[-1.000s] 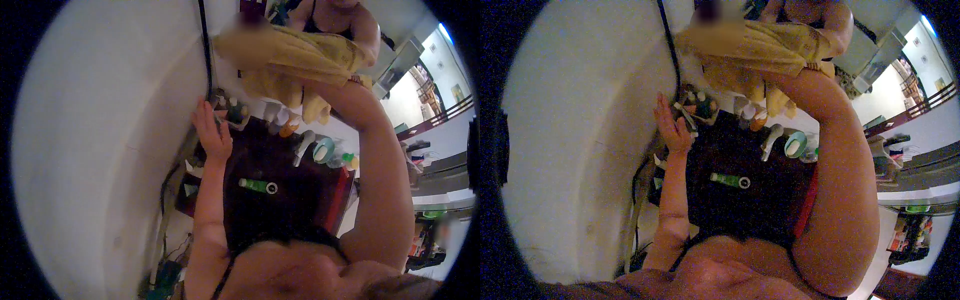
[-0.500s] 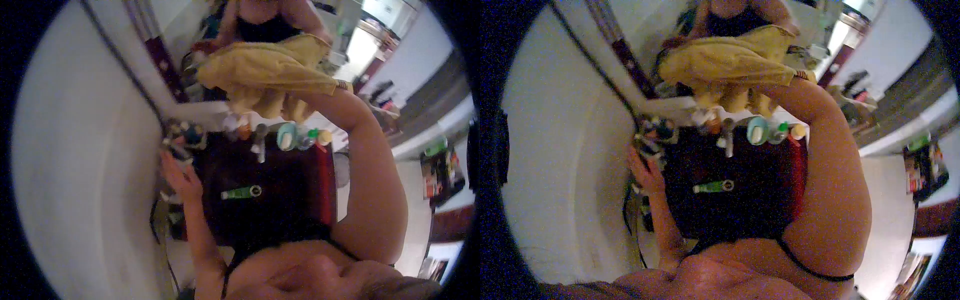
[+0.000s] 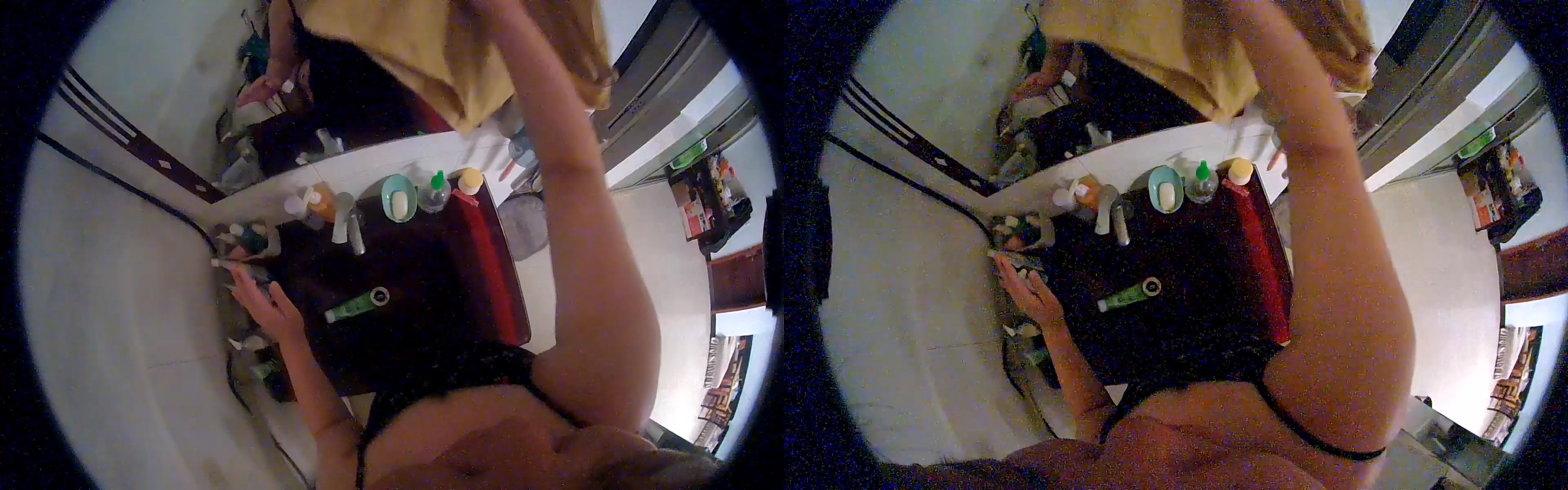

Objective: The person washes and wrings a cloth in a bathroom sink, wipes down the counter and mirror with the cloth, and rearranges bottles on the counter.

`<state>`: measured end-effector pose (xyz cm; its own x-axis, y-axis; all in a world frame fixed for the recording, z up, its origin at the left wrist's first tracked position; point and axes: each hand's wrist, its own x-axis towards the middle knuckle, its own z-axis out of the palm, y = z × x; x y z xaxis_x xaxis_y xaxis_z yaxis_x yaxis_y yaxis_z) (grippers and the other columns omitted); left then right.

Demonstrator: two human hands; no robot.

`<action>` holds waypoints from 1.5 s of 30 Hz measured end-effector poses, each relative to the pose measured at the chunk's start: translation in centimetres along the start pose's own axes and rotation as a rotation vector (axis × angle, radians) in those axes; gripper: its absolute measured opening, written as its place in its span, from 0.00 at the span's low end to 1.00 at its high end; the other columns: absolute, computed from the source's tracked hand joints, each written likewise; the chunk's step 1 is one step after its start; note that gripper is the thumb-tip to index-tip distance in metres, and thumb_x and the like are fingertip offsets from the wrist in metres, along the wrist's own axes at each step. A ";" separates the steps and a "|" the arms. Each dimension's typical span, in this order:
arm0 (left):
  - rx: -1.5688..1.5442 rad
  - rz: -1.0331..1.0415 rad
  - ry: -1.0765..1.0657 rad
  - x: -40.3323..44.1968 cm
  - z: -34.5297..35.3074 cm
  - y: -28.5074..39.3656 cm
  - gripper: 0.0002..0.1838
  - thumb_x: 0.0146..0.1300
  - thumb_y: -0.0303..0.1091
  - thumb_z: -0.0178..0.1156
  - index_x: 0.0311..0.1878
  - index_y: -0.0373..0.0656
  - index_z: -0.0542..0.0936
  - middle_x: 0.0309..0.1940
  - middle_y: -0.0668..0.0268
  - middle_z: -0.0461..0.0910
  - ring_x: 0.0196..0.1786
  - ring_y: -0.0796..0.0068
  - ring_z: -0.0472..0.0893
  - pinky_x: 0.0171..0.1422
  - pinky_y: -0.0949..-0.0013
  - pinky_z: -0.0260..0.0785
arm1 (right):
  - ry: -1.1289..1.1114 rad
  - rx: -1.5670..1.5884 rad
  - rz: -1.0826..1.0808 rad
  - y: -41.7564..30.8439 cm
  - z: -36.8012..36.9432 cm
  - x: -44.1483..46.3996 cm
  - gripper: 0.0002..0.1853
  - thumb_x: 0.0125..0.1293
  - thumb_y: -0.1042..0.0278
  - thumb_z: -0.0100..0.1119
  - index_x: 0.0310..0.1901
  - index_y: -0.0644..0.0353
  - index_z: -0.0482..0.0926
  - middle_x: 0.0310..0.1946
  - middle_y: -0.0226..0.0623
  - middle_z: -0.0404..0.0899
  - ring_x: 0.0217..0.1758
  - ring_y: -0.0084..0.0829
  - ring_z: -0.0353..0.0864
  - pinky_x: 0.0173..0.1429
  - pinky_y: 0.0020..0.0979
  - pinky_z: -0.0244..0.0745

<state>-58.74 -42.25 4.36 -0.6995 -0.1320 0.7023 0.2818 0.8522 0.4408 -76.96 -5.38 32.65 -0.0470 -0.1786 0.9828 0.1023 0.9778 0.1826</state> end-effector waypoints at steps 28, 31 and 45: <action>0.191 -0.234 -0.896 -17.6 6.8 -8.6 0.17 0.53 0.38 0.57 0.45 0.41 0.75 0.45 0.55 0.75 0.47 0.55 0.74 0.49 0.59 0.68 | -0.480 0.915 0.459 0.0 -19.8 -11.1 0.08 0.59 0.67 0.49 0.38 0.59 0.72 0.33 0.37 0.74 0.37 0.32 0.73 0.41 0.32 0.68; 0.312 0.012 -0.832 -21.7 13.2 -11.8 0.15 0.53 0.37 0.56 0.43 0.41 0.76 0.45 0.56 0.75 0.48 0.58 0.74 0.46 0.58 0.70 | -0.505 0.904 0.513 -2.8 -24.7 -11.9 0.07 0.59 0.67 0.49 0.37 0.58 0.72 0.32 0.36 0.73 0.36 0.31 0.73 0.39 0.31 0.68; -0.103 -0.343 -0.879 -10.1 10.4 -12.1 0.39 0.38 0.43 0.68 0.54 0.32 0.66 0.40 0.47 0.75 0.46 0.49 0.74 0.50 0.59 0.68 | -1.104 0.624 0.923 -0.5 -25.8 -23.1 0.06 0.55 0.67 0.53 0.28 0.59 0.71 0.23 0.29 0.70 0.26 0.22 0.68 0.29 0.23 0.66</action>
<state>-61.87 -45.99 -13.91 -0.9869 0.0973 -0.1289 -0.0039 0.7836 0.6213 -50.26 -4.59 10.55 -0.9076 0.3757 0.1875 0.1070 0.6387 -0.7620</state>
